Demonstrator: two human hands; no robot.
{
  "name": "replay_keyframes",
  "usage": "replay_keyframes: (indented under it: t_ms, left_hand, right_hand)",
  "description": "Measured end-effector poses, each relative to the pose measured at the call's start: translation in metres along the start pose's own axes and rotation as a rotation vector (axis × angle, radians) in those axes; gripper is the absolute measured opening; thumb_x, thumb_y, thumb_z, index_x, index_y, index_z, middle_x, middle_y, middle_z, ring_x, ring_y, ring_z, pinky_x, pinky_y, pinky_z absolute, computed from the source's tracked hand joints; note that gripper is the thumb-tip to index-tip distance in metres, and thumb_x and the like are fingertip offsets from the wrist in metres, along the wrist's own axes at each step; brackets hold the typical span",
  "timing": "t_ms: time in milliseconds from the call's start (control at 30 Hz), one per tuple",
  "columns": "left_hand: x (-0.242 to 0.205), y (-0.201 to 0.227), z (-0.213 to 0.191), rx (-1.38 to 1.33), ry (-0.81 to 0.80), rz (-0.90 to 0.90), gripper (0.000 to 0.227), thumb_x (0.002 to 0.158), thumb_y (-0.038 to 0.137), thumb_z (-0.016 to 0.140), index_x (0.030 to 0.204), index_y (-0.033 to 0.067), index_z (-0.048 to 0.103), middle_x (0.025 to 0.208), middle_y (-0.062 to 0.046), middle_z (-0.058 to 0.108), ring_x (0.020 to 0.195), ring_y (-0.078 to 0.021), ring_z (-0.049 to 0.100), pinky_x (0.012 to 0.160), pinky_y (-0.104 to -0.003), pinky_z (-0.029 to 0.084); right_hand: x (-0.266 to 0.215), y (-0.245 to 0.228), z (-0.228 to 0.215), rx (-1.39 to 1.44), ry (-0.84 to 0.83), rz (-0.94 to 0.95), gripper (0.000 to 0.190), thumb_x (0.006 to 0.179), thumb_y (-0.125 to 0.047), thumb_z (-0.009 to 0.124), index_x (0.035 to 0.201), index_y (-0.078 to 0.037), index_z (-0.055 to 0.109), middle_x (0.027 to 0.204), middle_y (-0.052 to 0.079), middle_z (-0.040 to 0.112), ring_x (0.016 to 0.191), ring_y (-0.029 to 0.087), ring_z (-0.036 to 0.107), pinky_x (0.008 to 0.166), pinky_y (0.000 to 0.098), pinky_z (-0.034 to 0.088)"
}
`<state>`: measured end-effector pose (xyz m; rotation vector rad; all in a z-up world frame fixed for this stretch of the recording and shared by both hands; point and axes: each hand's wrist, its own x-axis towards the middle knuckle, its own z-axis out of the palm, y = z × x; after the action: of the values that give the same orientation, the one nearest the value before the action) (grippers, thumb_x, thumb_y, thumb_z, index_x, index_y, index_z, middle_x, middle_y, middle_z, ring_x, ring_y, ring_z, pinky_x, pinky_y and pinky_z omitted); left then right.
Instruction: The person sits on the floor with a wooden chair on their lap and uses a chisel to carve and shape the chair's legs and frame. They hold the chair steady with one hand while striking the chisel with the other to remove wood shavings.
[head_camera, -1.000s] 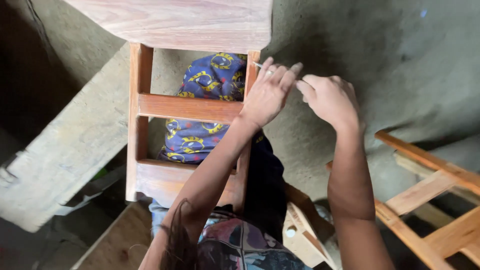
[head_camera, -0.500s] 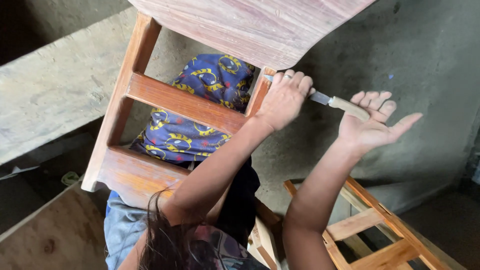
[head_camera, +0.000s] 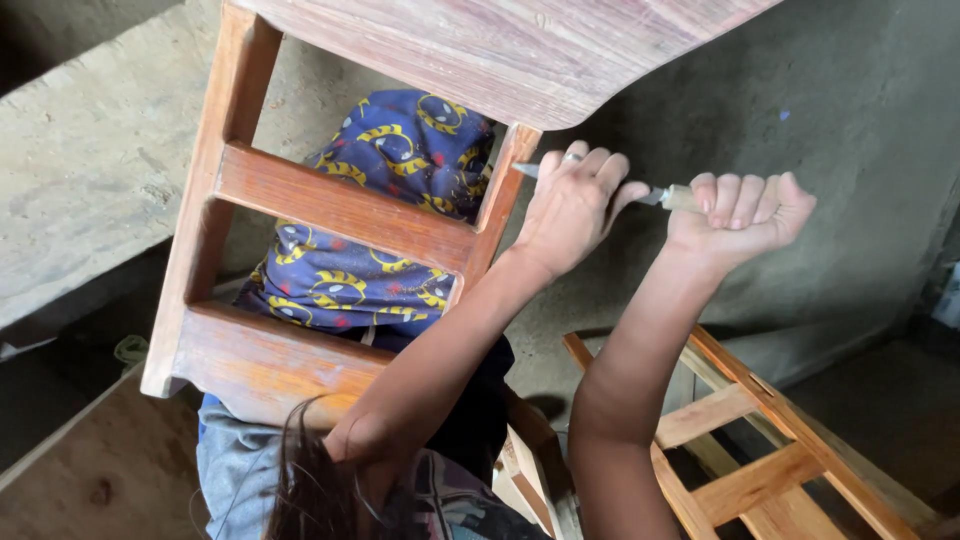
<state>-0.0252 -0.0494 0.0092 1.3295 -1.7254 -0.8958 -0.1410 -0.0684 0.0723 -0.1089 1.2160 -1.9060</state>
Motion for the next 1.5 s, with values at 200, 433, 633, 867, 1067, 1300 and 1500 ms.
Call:
replay_keyframes:
  t_ms: [200,433,633,867,1067,1300,1500]
  left_hand:
    - [0.007,-0.005,0.0,-0.02,-0.016,0.04,0.026,0.083,0.035,0.043,0.072,0.0109,0.046,0.068,-0.004,0.049,0.066,-0.0267,0.045,0.058,-0.039,0.032]
    - [-0.001,0.005,-0.009,-0.058,0.004,-0.012,0.027,0.084,0.034,0.041,0.072,0.0102,0.045,0.069,-0.004,0.047,0.069,-0.027,0.043,0.059,-0.04,0.032]
    - [0.006,-0.003,-0.003,-0.048,-0.004,0.029,0.026,0.083,0.034,0.042,0.071,0.0108,0.044,0.068,-0.004,0.048,0.067,-0.0265,0.043,0.059,-0.039,0.031]
    - [0.004,-0.004,-0.003,-0.03,-0.034,0.019,0.028,0.084,0.035,0.041,0.072,0.0102,0.046,0.069,-0.005,0.049,0.069,-0.0271,0.044,0.061,-0.04,0.031]
    - [0.002,0.006,-0.012,-0.015,-0.015,-0.01,0.028,0.084,0.035,0.041,0.072,0.0108,0.045,0.068,-0.003,0.046,0.069,-0.0254,0.043,0.06,-0.039,0.032]
    - [0.002,-0.002,-0.004,-0.06,0.006,0.076,0.027,0.084,0.033,0.041,0.07,0.0102,0.044,0.067,-0.003,0.046,0.063,-0.0243,0.041,0.057,-0.038,0.031]
    - [-0.006,0.005,-0.011,-0.041,0.006,-0.013,0.03,0.084,0.036,0.04,0.069,0.0103,0.044,0.065,-0.003,0.044,0.065,-0.025,0.041,0.059,-0.038,0.03]
  right_hand:
    - [0.006,0.002,-0.004,0.05,-0.086,-0.015,0.039,0.068,-0.012,0.044,0.037,-0.014,0.02,0.028,-0.002,0.016,0.024,0.01,0.011,0.027,0.0236,0.024]
    - [0.001,-0.002,-0.003,0.036,-0.082,0.027,0.039,0.067,-0.014,0.044,0.038,-0.015,0.016,0.029,-0.002,0.016,0.025,0.01,0.011,0.028,0.0224,0.023]
    - [0.009,0.004,-0.009,0.058,-0.076,0.011,0.039,0.067,-0.011,0.043,0.037,-0.014,0.018,0.029,-0.002,0.016,0.025,0.009,0.011,0.029,0.0219,0.021]
    - [0.003,0.006,-0.007,0.01,-0.055,-0.026,0.042,0.068,-0.015,0.042,0.033,-0.014,0.019,0.027,-0.003,0.016,0.024,0.009,0.013,0.027,0.0225,0.026]
    - [-0.005,0.003,0.005,0.015,0.011,-0.07,0.039,0.068,-0.014,0.043,0.039,-0.015,0.018,0.03,-0.003,0.016,0.024,0.009,0.011,0.025,0.0215,0.021]
    - [0.002,0.002,-0.015,0.051,-0.059,-0.03,0.036,0.069,-0.013,0.042,0.038,-0.013,0.022,0.029,-0.002,0.017,0.025,0.01,0.011,0.028,0.0228,0.021]
    - [-0.002,0.0,-0.018,0.064,-0.049,0.063,0.037,0.064,-0.012,0.044,0.039,-0.015,0.017,0.03,-0.002,0.016,0.026,0.01,0.011,0.029,0.0222,0.022]
